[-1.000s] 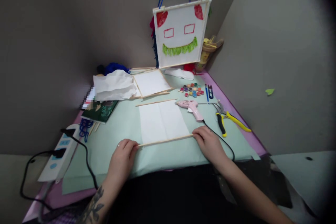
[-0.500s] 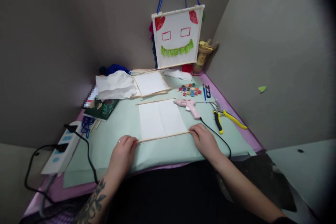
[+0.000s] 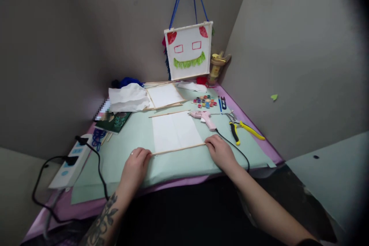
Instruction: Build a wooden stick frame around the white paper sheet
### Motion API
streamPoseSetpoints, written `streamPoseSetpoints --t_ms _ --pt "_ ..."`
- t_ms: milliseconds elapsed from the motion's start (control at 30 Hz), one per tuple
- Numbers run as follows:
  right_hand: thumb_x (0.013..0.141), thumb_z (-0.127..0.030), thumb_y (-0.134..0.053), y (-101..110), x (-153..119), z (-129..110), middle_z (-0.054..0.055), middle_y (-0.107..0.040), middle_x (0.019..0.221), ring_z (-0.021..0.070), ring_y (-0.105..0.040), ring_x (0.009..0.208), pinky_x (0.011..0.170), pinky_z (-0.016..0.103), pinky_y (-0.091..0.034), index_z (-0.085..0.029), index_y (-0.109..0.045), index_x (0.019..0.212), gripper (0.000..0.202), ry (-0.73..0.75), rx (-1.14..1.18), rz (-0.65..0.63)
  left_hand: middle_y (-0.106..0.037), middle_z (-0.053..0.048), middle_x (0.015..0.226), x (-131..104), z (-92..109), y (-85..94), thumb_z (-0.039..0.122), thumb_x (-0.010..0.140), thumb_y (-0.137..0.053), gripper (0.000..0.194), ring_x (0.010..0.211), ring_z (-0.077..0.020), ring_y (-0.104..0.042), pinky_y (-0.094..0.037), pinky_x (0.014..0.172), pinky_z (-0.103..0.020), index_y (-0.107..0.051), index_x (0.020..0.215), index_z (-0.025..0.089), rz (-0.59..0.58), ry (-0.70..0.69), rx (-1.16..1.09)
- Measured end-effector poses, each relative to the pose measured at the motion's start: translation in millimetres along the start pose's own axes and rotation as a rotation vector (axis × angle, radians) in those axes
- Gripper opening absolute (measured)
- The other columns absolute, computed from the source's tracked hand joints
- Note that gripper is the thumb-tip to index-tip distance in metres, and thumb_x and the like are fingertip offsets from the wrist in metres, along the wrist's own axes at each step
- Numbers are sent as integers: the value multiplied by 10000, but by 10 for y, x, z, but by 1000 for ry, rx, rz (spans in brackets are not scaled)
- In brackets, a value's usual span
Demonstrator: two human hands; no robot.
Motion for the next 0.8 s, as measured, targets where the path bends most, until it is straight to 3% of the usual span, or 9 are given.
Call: streamPoseSetpoints --t_ms 800 --pt "847 -138 -448 1 -22 -1 59 -588 834 201 -570 808 752 309 -431 -190 -604 826 166 31 -9 30 -576 -53 797 -6 57 31 244 910 -433 219 785 -188 -529 -448 735 -314 -614 797 198 -37 -53 -4"
Point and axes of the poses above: each hand's wrist, its own x-axis towards the middle knuckle, its own y-axis out of the back of the hand, z = x × y, the point moved 4 cm from there along x, towards the middle knuckle
